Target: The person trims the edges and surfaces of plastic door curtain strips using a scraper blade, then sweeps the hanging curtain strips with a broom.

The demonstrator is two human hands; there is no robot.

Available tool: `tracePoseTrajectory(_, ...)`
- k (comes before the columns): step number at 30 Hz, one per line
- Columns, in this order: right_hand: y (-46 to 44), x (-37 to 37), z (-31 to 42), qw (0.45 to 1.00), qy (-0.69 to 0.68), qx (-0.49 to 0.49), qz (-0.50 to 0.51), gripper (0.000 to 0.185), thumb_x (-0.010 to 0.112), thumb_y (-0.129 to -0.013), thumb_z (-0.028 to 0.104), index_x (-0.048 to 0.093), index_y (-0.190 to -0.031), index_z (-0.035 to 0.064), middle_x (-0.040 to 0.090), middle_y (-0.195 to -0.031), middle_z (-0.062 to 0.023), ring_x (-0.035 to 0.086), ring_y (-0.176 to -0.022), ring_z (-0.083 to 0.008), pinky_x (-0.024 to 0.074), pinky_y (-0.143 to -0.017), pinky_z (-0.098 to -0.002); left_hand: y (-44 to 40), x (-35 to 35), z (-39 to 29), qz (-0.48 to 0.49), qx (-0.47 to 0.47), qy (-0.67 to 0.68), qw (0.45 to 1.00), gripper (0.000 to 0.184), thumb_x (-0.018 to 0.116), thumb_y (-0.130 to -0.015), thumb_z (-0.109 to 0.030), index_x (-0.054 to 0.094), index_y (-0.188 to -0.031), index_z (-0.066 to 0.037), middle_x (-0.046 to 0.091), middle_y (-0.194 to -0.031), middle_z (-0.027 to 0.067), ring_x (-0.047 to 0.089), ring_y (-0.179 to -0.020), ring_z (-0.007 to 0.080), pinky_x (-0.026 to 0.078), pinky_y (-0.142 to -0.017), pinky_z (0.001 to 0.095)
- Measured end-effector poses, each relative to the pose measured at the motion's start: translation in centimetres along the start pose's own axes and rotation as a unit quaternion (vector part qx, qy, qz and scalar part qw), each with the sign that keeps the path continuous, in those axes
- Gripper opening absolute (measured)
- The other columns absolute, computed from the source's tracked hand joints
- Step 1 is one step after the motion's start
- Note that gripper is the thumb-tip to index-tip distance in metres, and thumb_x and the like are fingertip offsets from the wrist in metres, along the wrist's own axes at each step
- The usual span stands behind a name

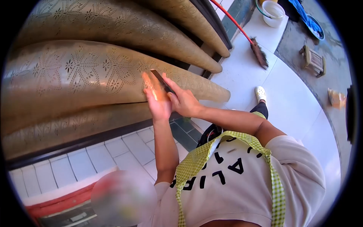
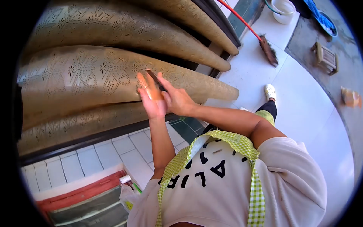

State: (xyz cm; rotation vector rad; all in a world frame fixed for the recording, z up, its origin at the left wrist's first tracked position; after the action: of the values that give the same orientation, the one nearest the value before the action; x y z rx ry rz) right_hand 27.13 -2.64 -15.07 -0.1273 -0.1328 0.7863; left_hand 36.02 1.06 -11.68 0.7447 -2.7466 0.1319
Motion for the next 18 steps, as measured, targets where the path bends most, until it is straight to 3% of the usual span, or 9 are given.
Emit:
tracePoseTrajectory(2, 0.7, 0.9, -5.1, 0.997, 0.026, -0.014, -0.070, 0.057, 0.048, -0.089, 0.016, 0.027, -0.142, 0.0200, 0.063, -0.084, -0.0269, 0.061, -0.073, -0.0442, 0.0492, -0.073, -0.0504, 0.1, -0.2, 0.1, -0.003, 0.006, 0.024, 1.000, 0.074, 0.045, -0.088, -0.059, 0.013, -0.148, -0.029, 0.018, -0.153, -0.0006, 0.024, -0.137, 0.0288, 0.017, -0.111, 0.0451)
tracePoseTrajectory(3, 1.3, -0.4, -6.0, 0.967, -0.044, 0.248, 0.039, 0.054, 0.046, -0.090, 0.017, 0.028, -0.142, 0.0194, 0.064, -0.083, -0.0229, 0.063, -0.066, -0.0377, 0.0506, -0.069, -0.0472, 0.2, -0.6, 0.0, -0.008, -0.007, 0.028, 1.000, 0.072, 0.044, -0.088, -0.060, 0.015, -0.147, -0.031, 0.019, -0.153, -0.0024, 0.022, -0.138, 0.0280, 0.016, -0.110, 0.0473)
tracePoseTrajectory(6, 0.7, -1.7, -8.6, 0.959, 0.018, 0.274, 0.077, 0.051, 0.045, -0.092, 0.019, 0.030, -0.141, 0.0192, 0.064, -0.080, -0.0219, 0.063, -0.060, -0.0316, 0.0506, -0.064, -0.0447, -0.1, -1.7, -0.2, -0.014, -0.012, 0.018, 1.000, 0.069, 0.044, -0.087, -0.061, 0.019, -0.146, -0.035, 0.020, -0.152, -0.0051, 0.019, -0.138, 0.0263, 0.012, -0.108, 0.0524)
tracePoseTrajectory(10, -0.6, -1.6, -5.6, 0.963, 0.006, 0.270, 0.001, 0.050, 0.045, -0.092, 0.018, 0.034, -0.140, 0.0202, 0.065, -0.081, -0.0215, 0.065, -0.062, -0.0279, 0.0526, -0.063, -0.0409, 0.0, -2.2, -0.7, -0.044, -0.009, 0.054, 0.998, 0.068, 0.043, -0.088, -0.060, 0.019, -0.146, -0.032, 0.020, -0.152, -0.0033, 0.021, -0.138, 0.0259, 0.014, -0.109, 0.0506)
tracePoseTrajectory(12, -0.8, -0.1, -1.8, 0.999, -0.020, 0.021, -0.037, 0.051, 0.048, -0.091, 0.017, 0.033, -0.140, 0.0199, 0.064, -0.097, -0.0242, 0.064, -0.078, -0.0384, 0.0501, -0.072, -0.0456, 0.2, -2.7, -0.8, -0.051, -0.011, 0.060, 0.997, 0.069, 0.042, -0.089, -0.060, 0.018, -0.147, -0.030, 0.019, -0.153, -0.0019, 0.020, -0.138, 0.0256, 0.013, -0.110, 0.0493)
tracePoseTrajectory(15, -1.7, 2.0, -2.3, 0.999, -0.024, 0.029, 0.017, 0.053, 0.049, -0.090, 0.015, 0.032, -0.140, 0.0185, 0.059, -0.111, -0.0243, 0.058, -0.094, -0.0460, 0.0461, -0.082, -0.0478, 0.4, -3.1, -0.5, -0.030, 0.003, 0.080, 0.996, 0.067, 0.044, -0.089, -0.057, 0.024, -0.145, -0.026, 0.029, -0.148, 0.0031, 0.026, -0.136, 0.0291, 0.025, -0.106, 0.0510)
tracePoseTrajectory(16, -1.7, 1.6, -3.6, 0.999, 0.030, 0.013, -0.018, 0.053, 0.048, -0.089, 0.013, 0.033, -0.140, 0.0174, 0.064, -0.096, -0.0216, 0.064, -0.075, -0.0371, 0.0507, -0.069, -0.0448, 0.7, -3.2, -0.8, -0.031, 0.006, 0.078, 0.996, 0.067, 0.044, -0.089, -0.057, 0.024, -0.145, -0.026, 0.029, -0.148, 0.0031, 0.026, -0.136, 0.0291, 0.025, -0.106, 0.0510)
tracePoseTrajectory(17, -1.6, 1.3, -7.4, 0.972, -0.079, 0.223, 0.019, 0.050, 0.047, -0.089, 0.012, 0.037, -0.138, 0.0173, 0.063, -0.077, -0.0140, 0.059, -0.053, -0.0224, 0.0486, -0.050, -0.0381, 1.0, -3.5, -1.0, -0.035, -0.009, 0.091, 0.995, 0.064, 0.046, -0.089, -0.055, 0.028, -0.143, -0.025, 0.032, -0.147, 0.0035, 0.028, -0.134, 0.0315, 0.029, -0.104, 0.0519)
tracePoseTrajectory(18, -0.9, 1.5, -13.5, 0.941, -0.152, 0.300, -0.039, 0.048, 0.046, -0.090, 0.014, 0.040, -0.137, 0.0177, 0.055, -0.065, -0.0069, 0.048, -0.043, -0.0116, 0.0407, -0.038, -0.0316, 1.3, -3.8, -1.2, -0.039, -0.023, 0.105, 0.993, 0.062, 0.047, -0.089, -0.054, 0.032, -0.142, -0.025, 0.035, -0.145, 0.0039, 0.030, -0.133, 0.0339, 0.032, -0.102, 0.0528)
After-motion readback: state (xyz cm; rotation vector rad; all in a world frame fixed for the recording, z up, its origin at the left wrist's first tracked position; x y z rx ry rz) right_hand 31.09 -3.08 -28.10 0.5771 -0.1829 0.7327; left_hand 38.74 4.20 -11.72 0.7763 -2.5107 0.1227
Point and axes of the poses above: each hand's wrist, its own y-axis away from the middle knuckle, its own x-axis out of the palm, z = x × y, the point moved 5 cm from there along -y, towards the middle knuckle
